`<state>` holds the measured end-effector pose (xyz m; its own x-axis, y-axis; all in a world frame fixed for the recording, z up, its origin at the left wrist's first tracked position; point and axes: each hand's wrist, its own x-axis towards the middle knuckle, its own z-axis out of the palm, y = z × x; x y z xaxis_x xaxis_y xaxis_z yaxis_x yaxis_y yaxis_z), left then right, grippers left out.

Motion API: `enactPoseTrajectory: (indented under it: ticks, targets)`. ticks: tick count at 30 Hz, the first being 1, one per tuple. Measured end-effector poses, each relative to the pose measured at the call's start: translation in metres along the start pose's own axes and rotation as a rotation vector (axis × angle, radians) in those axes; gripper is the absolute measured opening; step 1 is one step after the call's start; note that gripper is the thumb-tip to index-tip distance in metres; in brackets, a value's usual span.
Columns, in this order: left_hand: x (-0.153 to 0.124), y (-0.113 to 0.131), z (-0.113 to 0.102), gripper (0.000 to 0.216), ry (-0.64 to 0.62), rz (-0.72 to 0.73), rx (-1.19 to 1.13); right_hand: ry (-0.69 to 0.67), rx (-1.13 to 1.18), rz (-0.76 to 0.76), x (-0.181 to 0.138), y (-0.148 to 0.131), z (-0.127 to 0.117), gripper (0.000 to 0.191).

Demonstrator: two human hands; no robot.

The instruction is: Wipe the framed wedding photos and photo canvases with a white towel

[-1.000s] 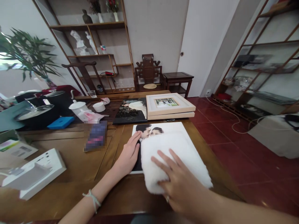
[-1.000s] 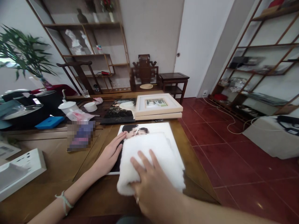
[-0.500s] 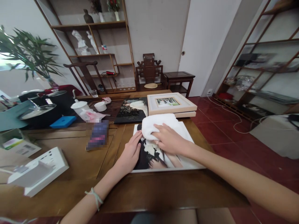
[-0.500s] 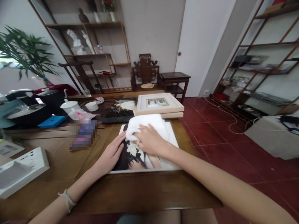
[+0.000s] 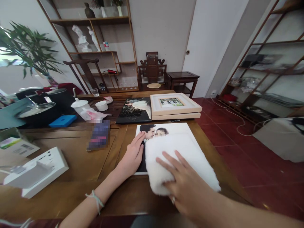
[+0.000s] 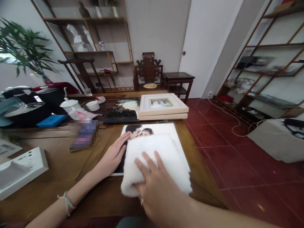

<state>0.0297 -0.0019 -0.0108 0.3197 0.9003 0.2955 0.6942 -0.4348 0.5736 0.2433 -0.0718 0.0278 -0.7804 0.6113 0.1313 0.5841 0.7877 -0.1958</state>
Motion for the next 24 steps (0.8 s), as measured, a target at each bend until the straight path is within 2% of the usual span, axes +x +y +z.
enactPoseTrajectory:
  ticks: [3, 6, 11, 14, 18, 24]
  targets:
    - [0.0, 0.0, 0.001, 0.043, 0.011, -0.006, -0.002, -0.026, 0.022, -0.065, -0.015, -0.009, 0.001, 0.015]
    - [0.0, 0.0, 0.001, 0.043, 0.02, 0.0, 0.001, -0.021, 0.054, -0.028, -0.013, 0.0, 0.0, 0.018]
    - [-0.001, 0.005, -0.002, 0.044, 0.021, -0.013, -0.015, 0.095, -0.018, 0.166, 0.018, 0.036, -0.005, 0.033]
    - [-0.001, 0.011, -0.004, 0.043, 0.074, -0.004, -0.048, 0.095, -0.056, 0.194, 0.039, 0.048, -0.008, 0.035]
    - [-0.002, 0.016, -0.007, 0.045, 0.143, -0.004, -0.113, 0.017, -0.068, 0.011, 0.047, 0.04, -0.009, 0.033]
    - [-0.003, 0.017, -0.008, 0.047, 0.157, -0.053, -0.149, -0.049, -0.041, -0.324, 0.018, 0.019, -0.009, 0.022]
